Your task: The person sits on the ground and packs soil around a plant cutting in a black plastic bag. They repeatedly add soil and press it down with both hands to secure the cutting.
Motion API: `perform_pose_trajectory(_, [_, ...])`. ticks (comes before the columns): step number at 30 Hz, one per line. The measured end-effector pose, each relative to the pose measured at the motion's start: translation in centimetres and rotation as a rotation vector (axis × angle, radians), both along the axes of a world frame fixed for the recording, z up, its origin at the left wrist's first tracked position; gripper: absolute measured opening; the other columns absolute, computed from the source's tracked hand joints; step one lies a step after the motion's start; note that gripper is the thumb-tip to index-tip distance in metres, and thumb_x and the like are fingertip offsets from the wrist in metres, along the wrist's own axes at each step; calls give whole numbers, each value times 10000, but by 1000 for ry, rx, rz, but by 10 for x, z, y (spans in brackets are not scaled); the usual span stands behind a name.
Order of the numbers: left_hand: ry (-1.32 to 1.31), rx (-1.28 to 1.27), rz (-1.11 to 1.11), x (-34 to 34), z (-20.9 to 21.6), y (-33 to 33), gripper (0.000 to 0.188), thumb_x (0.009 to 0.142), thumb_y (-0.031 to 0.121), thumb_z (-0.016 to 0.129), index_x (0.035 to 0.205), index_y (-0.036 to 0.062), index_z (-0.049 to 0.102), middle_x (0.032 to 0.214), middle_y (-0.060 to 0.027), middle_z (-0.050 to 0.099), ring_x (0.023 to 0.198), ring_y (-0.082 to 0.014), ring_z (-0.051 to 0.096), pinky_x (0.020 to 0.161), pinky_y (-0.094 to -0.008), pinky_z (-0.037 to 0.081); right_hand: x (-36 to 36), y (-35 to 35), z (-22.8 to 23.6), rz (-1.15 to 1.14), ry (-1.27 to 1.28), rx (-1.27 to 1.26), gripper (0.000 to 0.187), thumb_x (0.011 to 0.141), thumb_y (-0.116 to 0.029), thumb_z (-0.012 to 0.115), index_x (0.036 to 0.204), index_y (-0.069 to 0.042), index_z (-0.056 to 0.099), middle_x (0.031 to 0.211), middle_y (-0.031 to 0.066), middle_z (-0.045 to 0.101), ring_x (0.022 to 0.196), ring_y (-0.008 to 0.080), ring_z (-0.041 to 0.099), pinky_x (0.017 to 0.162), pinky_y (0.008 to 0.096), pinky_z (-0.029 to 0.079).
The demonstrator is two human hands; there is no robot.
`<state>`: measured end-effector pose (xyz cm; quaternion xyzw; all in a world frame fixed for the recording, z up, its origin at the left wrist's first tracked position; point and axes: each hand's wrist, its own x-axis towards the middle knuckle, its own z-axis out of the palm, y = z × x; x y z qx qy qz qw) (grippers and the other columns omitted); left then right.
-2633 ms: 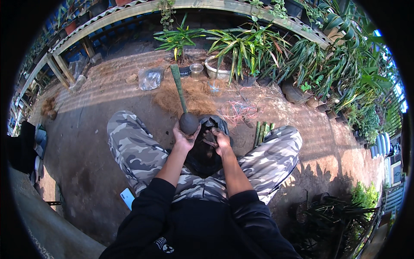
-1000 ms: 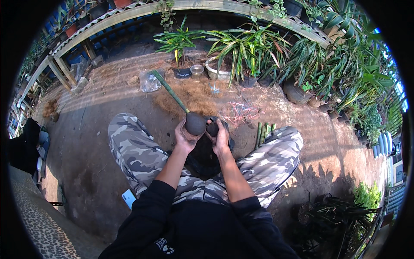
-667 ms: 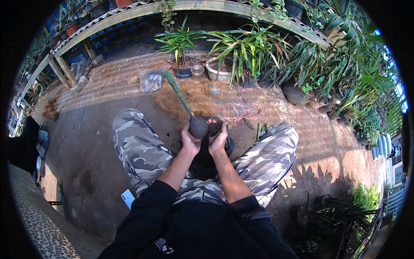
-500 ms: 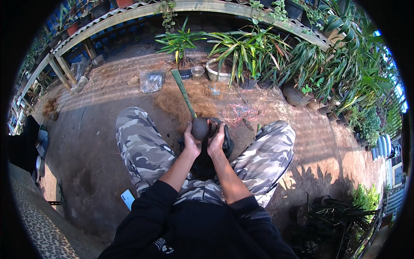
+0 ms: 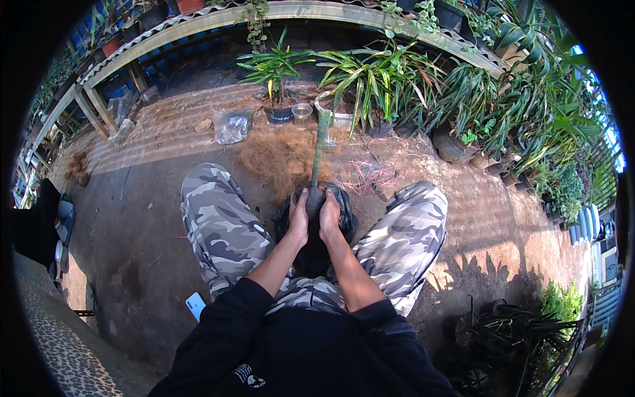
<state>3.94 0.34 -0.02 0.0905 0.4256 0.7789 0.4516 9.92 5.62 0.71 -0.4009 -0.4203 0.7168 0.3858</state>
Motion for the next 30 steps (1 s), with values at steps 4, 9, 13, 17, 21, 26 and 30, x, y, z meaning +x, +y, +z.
perform_pose_trajectory(4, [287, -196, 14, -15, 5, 3, 563, 815, 351, 744, 1235, 72, 493, 1236, -102, 522, 1164, -205, 519, 1014, -337, 406, 7, -3, 10, 57, 392, -360, 747, 960, -643, 270, 1384, -60, 466, 1416, 104, 473, 1310, 251, 422, 1116, 356, 265])
perform_pose_trajectory(9, [553, -190, -17, -21, 13, 0, 760, 668, 218, 872, 1261, 27, 437, 1228, -131, 514, 1130, -209, 538, 977, -329, 436, 17, -3, 24, 192, 445, -375, 1013, 830, -835, 219, 1492, -71, 282, 1531, 160, 279, 1426, 287, 226, 1174, 442, 96])
perform_pose_trajectory(13, [523, -265, 80, -24, 16, 1, 776, 688, 145, 854, 1292, 23, 382, 1236, -126, 489, 1089, -212, 556, 924, -333, 477, 23, 2, 27, 278, 407, -262, 1098, 798, -863, 231, 1526, -46, 141, 1597, 168, 70, 1483, 270, 15, 1176, 428, -41])
perform_pose_trajectory(17, [323, -221, 70, -30, 13, 2, 691, 710, 174, 844, 1241, 10, 432, 1153, -117, 561, 1014, -200, 594, 886, -316, 493, 26, 6, 27, 377, 342, -271, 1049, 836, -822, 249, 1530, -48, 104, 1606, 159, -4, 1484, 278, -36, 1180, 416, -18])
perform_pose_trajectory(21, [232, -280, 66, -35, 9, 2, 607, 741, 163, 815, 1224, 31, 473, 1096, -126, 610, 970, -242, 639, 826, -396, 547, 31, 8, 30, 423, 190, -258, 884, 924, -669, 376, 1501, -16, 222, 1571, 189, 196, 1464, 295, 168, 1179, 404, 121])
perform_pose_trajectory(26, [-119, -77, -93, -52, 2, 0, 483, 797, 200, 756, 1192, 43, 527, 1110, -138, 628, 993, -279, 651, 833, -470, 561, 39, 19, 25, 270, -67, 14, 577, 907, -294, 657, 1334, 53, 485, 1245, 161, 619, 1179, 230, 577, 1044, 360, 385])
perform_pose_trajectory(30, [-266, -23, -176, -54, -1, -1, 448, 830, 325, 715, 1183, 92, 568, 1098, -89, 646, 1007, -248, 637, 859, -480, 533, 40, 24, 16, 235, -232, 189, 568, 859, -213, 718, 1307, 67, 510, 1238, 164, 619, 1158, 210, 578, 977, 322, 449])
